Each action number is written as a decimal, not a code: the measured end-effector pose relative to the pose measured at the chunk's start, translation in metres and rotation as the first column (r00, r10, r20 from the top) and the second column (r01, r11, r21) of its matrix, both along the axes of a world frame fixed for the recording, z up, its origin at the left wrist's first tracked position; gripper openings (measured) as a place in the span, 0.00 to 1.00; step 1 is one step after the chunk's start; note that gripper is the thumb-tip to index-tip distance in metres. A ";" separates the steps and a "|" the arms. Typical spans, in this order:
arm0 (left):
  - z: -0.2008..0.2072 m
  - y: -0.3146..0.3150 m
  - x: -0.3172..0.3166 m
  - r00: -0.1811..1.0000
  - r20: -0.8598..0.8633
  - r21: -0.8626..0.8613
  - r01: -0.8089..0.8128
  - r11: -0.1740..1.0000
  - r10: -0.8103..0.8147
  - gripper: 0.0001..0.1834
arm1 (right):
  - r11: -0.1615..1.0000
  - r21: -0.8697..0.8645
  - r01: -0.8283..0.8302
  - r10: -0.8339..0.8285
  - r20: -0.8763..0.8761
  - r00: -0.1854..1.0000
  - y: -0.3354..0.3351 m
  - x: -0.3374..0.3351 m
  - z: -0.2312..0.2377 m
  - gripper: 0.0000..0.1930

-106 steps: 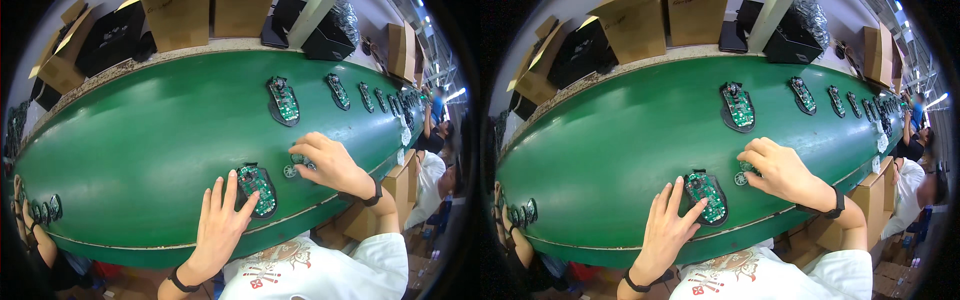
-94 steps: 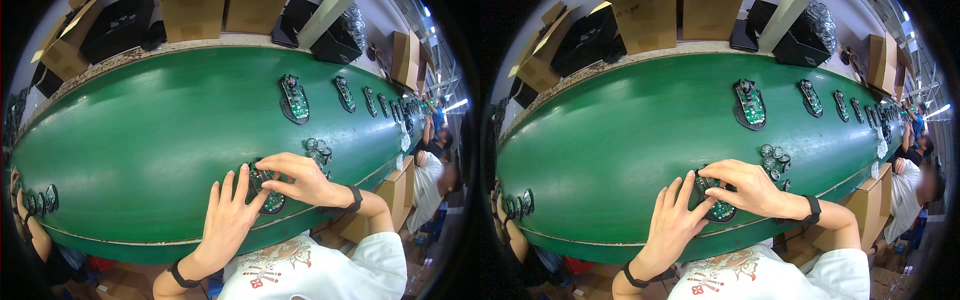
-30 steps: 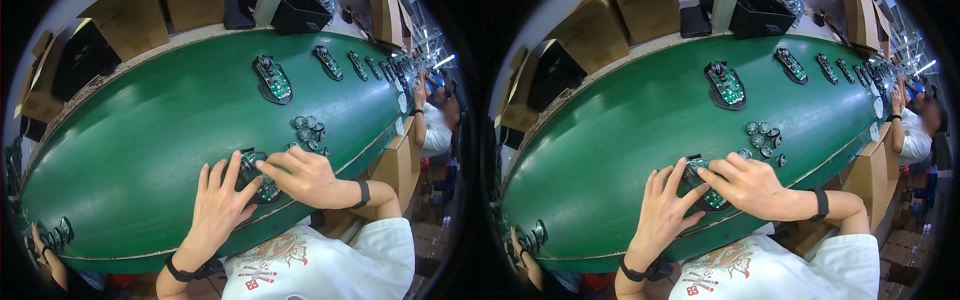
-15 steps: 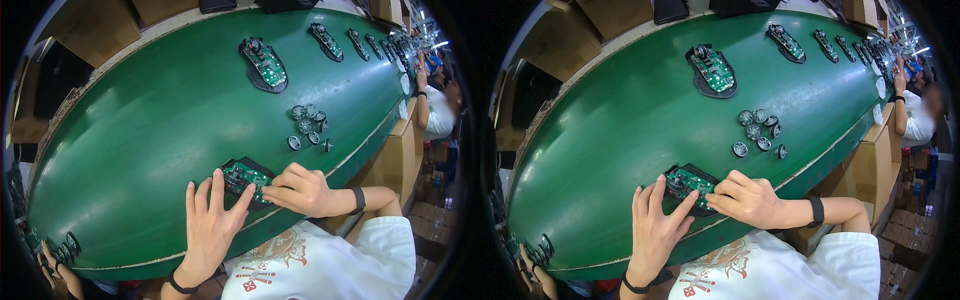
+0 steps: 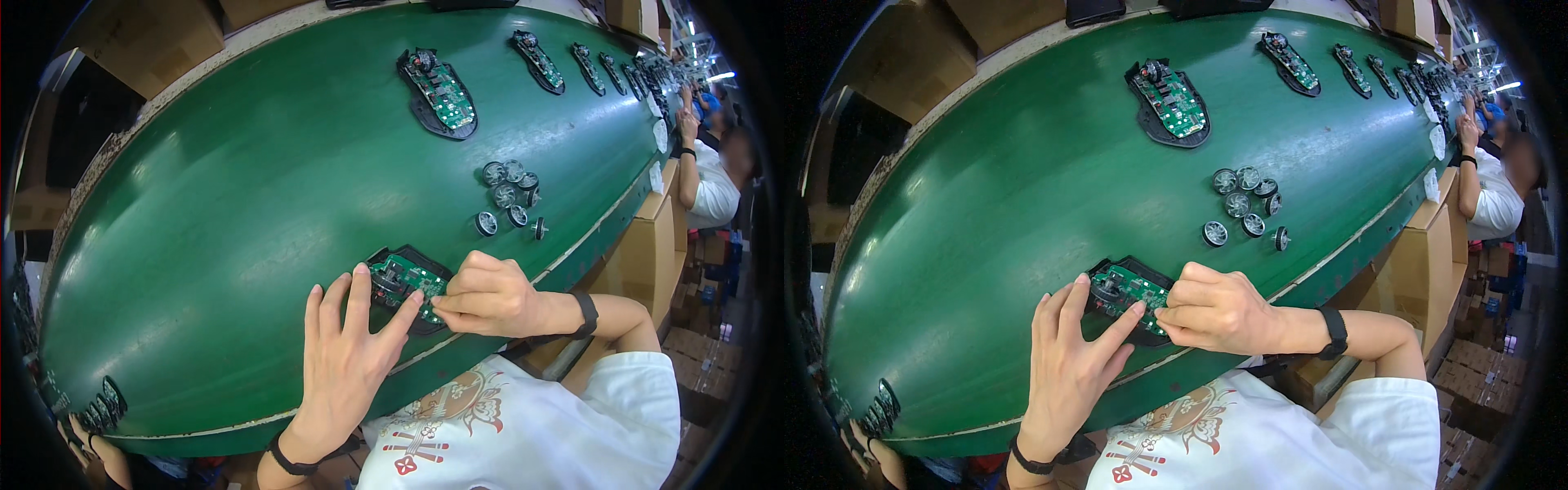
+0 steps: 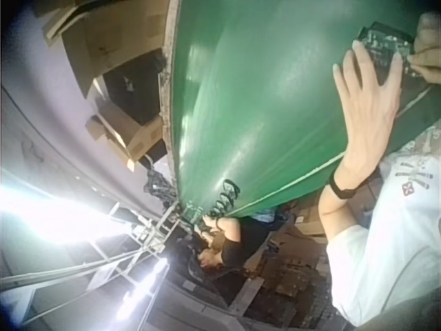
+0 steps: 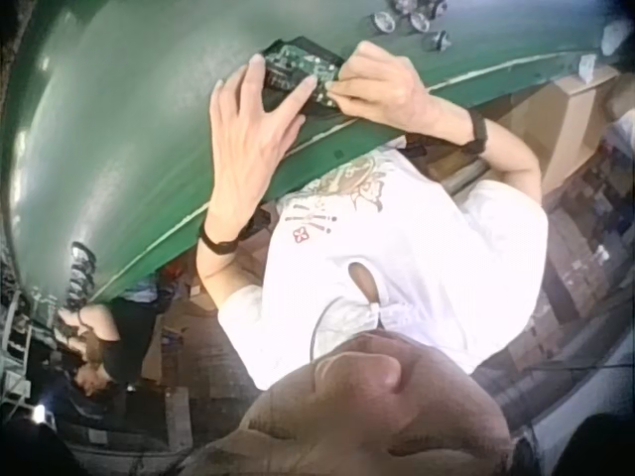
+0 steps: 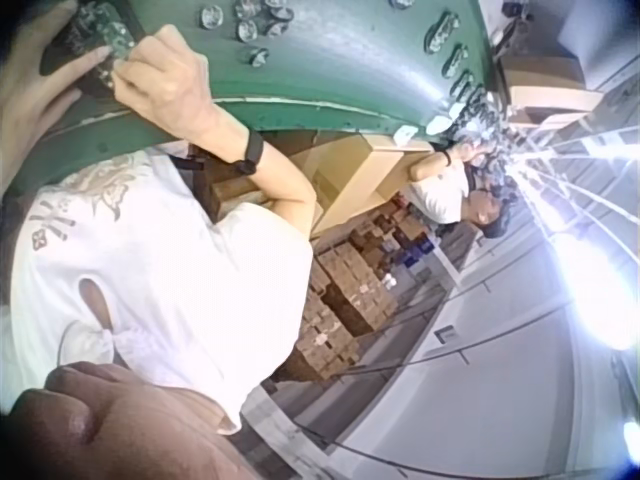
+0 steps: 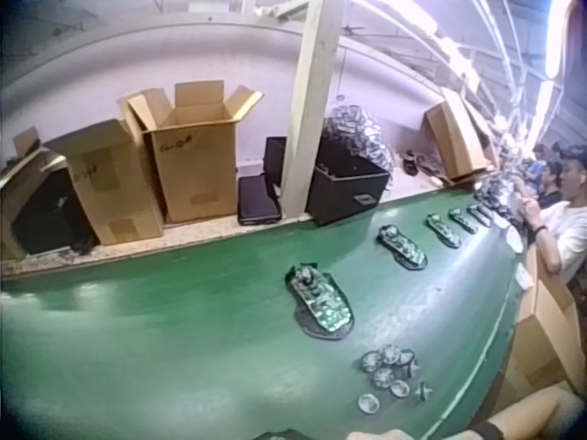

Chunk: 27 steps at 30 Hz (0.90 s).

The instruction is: The person assembles small electronic devices by attaching circular components to green circuit boards on a green workbench. They repeatedly pick up components from a black bin and a plastic bag, place them onto the boards, and move the finished units aside.

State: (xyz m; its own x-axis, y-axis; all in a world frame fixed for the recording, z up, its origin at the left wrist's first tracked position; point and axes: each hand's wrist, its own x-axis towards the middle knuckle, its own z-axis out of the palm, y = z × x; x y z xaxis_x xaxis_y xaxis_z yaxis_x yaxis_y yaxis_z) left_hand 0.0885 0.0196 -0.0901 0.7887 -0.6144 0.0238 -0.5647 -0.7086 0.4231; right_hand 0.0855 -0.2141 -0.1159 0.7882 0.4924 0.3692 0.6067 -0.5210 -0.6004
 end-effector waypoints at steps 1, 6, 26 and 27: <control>-0.001 -0.001 0.000 1.000 -0.001 -0.002 0.000 1.000 0.000 0.34 | 1.000 0.002 -0.008 0.008 -0.003 1.000 -0.001 0.001 0.000 0.09; -0.004 -0.002 0.002 1.000 0.004 0.006 0.012 1.000 -0.012 0.33 | 1.000 -0.016 -0.008 0.008 0.011 1.000 -0.003 0.004 -0.001 0.09; -0.014 0.000 0.005 0.999 0.015 0.017 0.031 0.999 -0.031 0.36 | 0.993 -0.069 0.096 -0.098 -0.033 0.995 -0.013 -0.005 -0.001 0.09; -0.014 0.000 0.005 0.999 0.015 0.017 0.031 0.999 -0.031 0.36 | 0.993 -0.078 0.085 -0.088 -0.034 0.996 -0.013 -0.005 0.000 0.10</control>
State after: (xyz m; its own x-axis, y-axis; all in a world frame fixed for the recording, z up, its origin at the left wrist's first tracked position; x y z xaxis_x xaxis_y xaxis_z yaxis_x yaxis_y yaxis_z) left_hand 0.0937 0.0196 -0.1036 0.7689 -0.6389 0.0248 -0.5927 -0.6977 0.4023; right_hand 0.0808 -0.2274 -0.1164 0.8417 0.4472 0.3025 0.5350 -0.6156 -0.5786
